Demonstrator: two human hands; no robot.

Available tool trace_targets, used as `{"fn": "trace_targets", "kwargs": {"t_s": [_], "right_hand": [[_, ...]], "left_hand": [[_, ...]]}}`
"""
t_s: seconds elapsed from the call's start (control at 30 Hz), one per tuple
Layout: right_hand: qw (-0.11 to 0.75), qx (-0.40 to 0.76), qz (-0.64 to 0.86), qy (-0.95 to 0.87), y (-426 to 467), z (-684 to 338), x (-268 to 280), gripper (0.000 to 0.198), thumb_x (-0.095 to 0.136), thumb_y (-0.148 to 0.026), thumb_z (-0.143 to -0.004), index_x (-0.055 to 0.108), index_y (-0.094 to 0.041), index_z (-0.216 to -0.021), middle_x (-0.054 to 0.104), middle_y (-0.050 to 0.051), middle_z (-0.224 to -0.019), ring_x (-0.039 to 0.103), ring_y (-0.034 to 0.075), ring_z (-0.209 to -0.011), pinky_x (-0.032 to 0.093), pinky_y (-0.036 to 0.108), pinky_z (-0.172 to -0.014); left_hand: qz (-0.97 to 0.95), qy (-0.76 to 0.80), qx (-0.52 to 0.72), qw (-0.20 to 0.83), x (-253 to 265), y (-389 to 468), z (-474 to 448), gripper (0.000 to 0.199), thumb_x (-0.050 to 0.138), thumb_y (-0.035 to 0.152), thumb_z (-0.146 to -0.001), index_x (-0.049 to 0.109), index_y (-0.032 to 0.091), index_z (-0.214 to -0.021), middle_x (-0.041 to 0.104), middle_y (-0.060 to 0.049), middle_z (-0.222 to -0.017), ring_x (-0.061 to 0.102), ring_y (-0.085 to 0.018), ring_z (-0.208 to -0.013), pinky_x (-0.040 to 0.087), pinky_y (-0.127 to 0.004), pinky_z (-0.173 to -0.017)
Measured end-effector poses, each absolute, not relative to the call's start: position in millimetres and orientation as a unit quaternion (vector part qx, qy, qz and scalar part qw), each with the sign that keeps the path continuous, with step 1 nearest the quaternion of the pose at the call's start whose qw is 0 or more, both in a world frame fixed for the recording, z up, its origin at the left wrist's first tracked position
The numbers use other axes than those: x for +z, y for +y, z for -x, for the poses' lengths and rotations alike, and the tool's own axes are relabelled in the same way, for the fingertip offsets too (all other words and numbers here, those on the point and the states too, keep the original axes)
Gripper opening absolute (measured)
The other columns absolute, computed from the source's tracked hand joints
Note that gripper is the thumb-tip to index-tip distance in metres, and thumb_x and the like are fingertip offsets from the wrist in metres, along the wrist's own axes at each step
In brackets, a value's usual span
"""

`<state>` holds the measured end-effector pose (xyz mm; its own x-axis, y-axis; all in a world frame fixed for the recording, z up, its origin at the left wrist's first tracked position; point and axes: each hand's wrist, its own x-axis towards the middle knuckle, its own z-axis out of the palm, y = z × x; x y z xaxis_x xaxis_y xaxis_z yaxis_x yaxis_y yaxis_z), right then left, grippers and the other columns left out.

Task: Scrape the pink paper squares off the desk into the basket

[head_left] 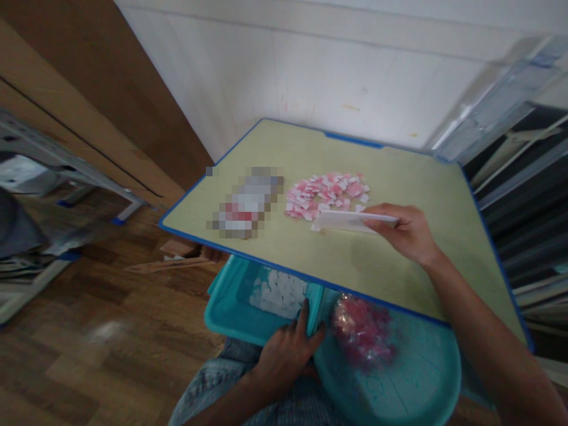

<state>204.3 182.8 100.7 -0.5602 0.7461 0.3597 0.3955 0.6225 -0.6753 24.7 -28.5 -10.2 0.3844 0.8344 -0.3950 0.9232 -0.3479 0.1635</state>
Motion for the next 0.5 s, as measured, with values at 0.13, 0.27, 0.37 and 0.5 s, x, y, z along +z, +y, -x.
{"fn": "trace_targets", "kwargs": {"t_s": [0.13, 0.27, 0.37, 0.5], "right_hand": [[0.302, 0.282, 0.293, -0.862, 178, -204, 106, 0.015, 0.056, -0.027, -0.078, 0.067, -0.021, -0.087, 0.070, 0.003, -0.080, 0.064, 0.014, -0.068, 0.048, 0.024, -0.059], [0.262, 0.303, 0.219, -0.890, 170, -202, 108, 0.017, 0.056, -0.024, -0.079, 0.067, -0.020, -0.090, 0.071, 0.003, -0.085, 0.065, 0.013, -0.074, 0.048, 0.022, -0.063], [0.273, 0.304, 0.244, -0.879, 167, -201, 109, 0.016, 0.057, -0.026, -0.077, 0.068, -0.020, -0.088, 0.070, 0.002, -0.081, 0.064, 0.012, -0.068, 0.046, 0.021, -0.058], [0.312, 0.307, 0.338, -0.833, 167, -202, 111, 0.014, 0.059, -0.029, -0.075, 0.067, -0.020, -0.082, 0.068, 0.002, -0.076, 0.060, 0.012, -0.060, 0.042, 0.022, -0.050]], "left_hand": [[-0.814, 0.540, -0.120, 0.177, -11, -29, -24, 0.084, 0.070, 0.048, -0.061, 0.030, 0.028, -0.132, 0.024, -0.030, -0.137, 0.061, -0.030, -0.086, 0.051, -0.040, -0.065], [-0.817, 0.537, -0.118, 0.173, -12, -29, -24, 0.085, 0.071, 0.048, -0.060, 0.031, 0.027, -0.132, 0.023, -0.031, -0.137, 0.061, -0.030, -0.085, 0.051, -0.040, -0.064], [-0.818, 0.535, -0.118, 0.173, -11, -29, -24, 0.084, 0.071, 0.049, -0.059, 0.032, 0.027, -0.131, 0.024, -0.031, -0.136, 0.061, -0.030, -0.085, 0.051, -0.040, -0.065], [-0.816, 0.539, -0.121, 0.171, -10, -29, -24, 0.080, 0.068, 0.049, -0.063, 0.033, 0.027, -0.131, 0.024, -0.031, -0.137, 0.062, -0.030, -0.083, 0.051, -0.040, -0.064]]}}
